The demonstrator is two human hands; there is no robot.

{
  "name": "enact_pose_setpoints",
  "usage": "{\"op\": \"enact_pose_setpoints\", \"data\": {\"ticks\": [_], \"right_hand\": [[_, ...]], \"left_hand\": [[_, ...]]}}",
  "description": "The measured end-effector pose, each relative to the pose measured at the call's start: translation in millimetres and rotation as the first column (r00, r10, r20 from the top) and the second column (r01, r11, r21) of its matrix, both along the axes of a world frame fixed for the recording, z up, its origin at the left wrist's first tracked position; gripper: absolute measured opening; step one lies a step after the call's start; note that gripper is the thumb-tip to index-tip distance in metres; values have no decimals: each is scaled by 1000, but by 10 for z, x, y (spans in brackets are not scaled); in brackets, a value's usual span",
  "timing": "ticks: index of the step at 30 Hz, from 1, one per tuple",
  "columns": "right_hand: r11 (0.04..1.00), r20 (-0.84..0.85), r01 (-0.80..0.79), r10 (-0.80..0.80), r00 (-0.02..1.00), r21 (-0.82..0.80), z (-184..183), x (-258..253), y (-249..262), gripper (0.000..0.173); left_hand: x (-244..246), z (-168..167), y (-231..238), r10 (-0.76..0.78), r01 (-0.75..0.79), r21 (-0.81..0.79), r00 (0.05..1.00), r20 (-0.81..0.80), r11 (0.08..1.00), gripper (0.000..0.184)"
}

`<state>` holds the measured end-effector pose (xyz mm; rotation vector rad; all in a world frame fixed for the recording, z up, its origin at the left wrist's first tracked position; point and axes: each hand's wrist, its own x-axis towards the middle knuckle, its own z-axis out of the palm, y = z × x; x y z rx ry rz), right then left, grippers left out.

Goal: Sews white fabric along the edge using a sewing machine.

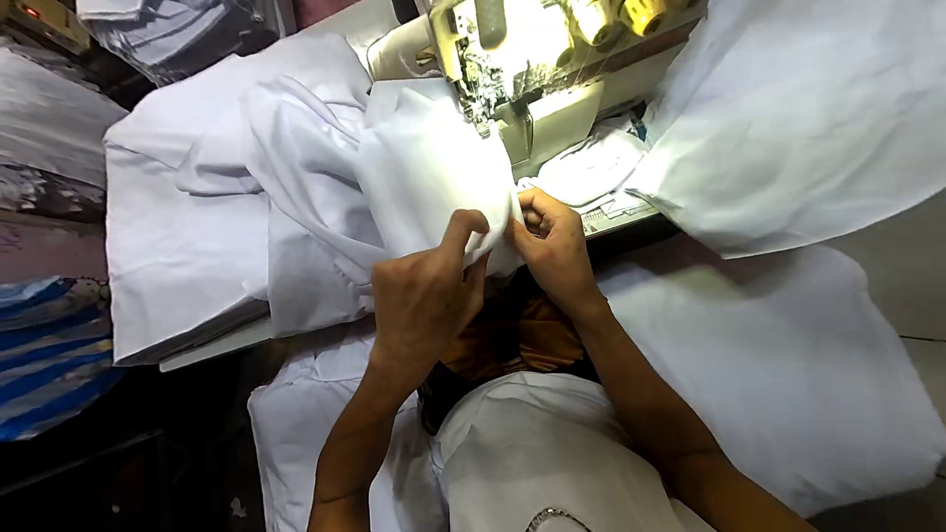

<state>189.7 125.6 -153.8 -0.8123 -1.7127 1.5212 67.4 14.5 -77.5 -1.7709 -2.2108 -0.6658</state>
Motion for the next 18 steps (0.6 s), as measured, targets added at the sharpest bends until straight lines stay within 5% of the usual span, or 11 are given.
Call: {"op": "enact_pose_setpoints", "data": {"ticks": [6, 8, 13, 18], "right_hand": [[1000, 6, 16, -16, 1000, -7, -21, 38, -4, 9], [999, 15, 40, -40, 999, -5, -45, 25, -2, 2], [997, 87, 80, -82, 993, 22, -137, -15, -9, 29], [998, 97, 61, -64, 993, 32, -120, -21, -16, 16]], "left_hand": [[76, -310, 79, -39, 77, 186, 979, -202, 980, 22], [25, -445, 59, -91, 123, 148, 975, -204, 981, 24], [-76, -629, -87, -67, 65, -15, 982, -176, 998, 17], [22, -416, -103, -42, 38, -35, 994, -105, 999, 17]]}}
